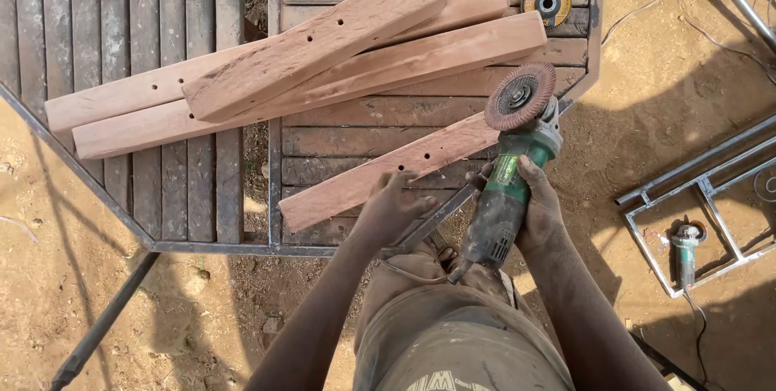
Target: Sanding the surfaces and edges of wooden planks using an angle grinder with a sanding disc
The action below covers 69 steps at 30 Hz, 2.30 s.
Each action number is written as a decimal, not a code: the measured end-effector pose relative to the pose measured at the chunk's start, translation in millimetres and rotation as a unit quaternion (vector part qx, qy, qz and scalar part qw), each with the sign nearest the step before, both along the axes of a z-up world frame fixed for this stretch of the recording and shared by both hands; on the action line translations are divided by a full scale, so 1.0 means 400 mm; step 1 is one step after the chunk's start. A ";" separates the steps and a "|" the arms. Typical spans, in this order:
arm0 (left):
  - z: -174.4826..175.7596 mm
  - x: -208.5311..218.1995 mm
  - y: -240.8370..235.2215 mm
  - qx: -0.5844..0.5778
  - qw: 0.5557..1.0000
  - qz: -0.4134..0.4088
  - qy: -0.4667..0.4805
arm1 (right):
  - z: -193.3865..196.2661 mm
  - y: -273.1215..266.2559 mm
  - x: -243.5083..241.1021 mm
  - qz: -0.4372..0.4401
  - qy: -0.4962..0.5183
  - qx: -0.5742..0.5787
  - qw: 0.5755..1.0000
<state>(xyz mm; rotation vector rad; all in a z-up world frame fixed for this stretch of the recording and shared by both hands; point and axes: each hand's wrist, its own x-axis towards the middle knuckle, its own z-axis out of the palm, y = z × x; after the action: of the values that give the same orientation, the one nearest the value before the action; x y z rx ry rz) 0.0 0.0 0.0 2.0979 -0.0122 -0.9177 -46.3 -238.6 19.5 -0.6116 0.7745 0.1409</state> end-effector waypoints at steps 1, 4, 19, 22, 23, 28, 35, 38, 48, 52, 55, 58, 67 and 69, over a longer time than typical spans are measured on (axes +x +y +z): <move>0.038 -0.032 -0.022 0.003 1.000 0.004 0.000 | -0.006 -0.008 -0.006 0.004 0.000 0.003 1.000; 0.128 -0.117 -0.075 -0.365 0.921 0.029 0.130 | -0.021 -0.023 -0.023 -0.037 -0.024 0.064 0.997; 0.093 -0.541 -0.226 -0.433 0.873 0.122 0.188 | -0.056 -0.105 -0.336 -0.035 -0.015 0.112 0.993; 0.068 -0.584 -0.211 -0.435 0.875 0.127 0.172 | -0.065 -0.080 -0.378 -0.040 -0.001 0.147 0.988; 0.068 -0.601 -0.200 -0.429 0.879 0.119 0.171 | -0.062 -0.072 -0.396 -0.038 -0.008 0.132 0.990; 0.029 -0.637 -0.148 -0.370 0.919 0.029 0.131 | -0.095 -0.044 -0.450 0.022 -0.010 0.010 1.000; 0.031 -0.567 0.076 -0.343 0.917 -0.033 0.202 | -0.024 0.131 -0.421 0.063 -0.011 -0.044 0.997; -0.091 -0.515 0.289 -0.277 0.941 0.028 0.193 | -0.019 0.268 -0.407 0.055 -0.047 0.041 0.997; -0.385 -0.238 0.744 -0.040 0.977 0.207 0.021 | -0.050 0.627 -0.250 0.338 0.085 -0.410 0.843; -0.448 -0.206 0.745 -0.074 0.980 0.186 -0.004 | -0.079 0.677 -0.205 0.383 0.146 -0.540 0.735; -0.457 -0.209 0.730 -0.127 0.972 0.194 0.031 | -0.096 0.676 -0.179 0.375 0.159 -0.565 0.718; -0.551 -0.203 0.741 -0.102 0.978 0.177 0.034 | -0.163 0.653 -0.171 0.372 0.183 -0.589 0.693; -0.576 -0.200 0.747 -0.097 0.973 0.201 0.055 | -0.263 0.744 -0.202 0.351 0.135 -0.711 0.594; -0.589 -0.194 0.749 -0.115 0.972 0.201 0.036 | -0.226 0.805 -0.185 0.407 0.134 -0.669 0.607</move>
<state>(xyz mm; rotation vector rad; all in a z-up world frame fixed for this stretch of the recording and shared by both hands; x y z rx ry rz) -77.5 299.5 -235.8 1.7637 0.3196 -0.7073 -120.4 83.4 -70.9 -2.4601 0.7299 0.5125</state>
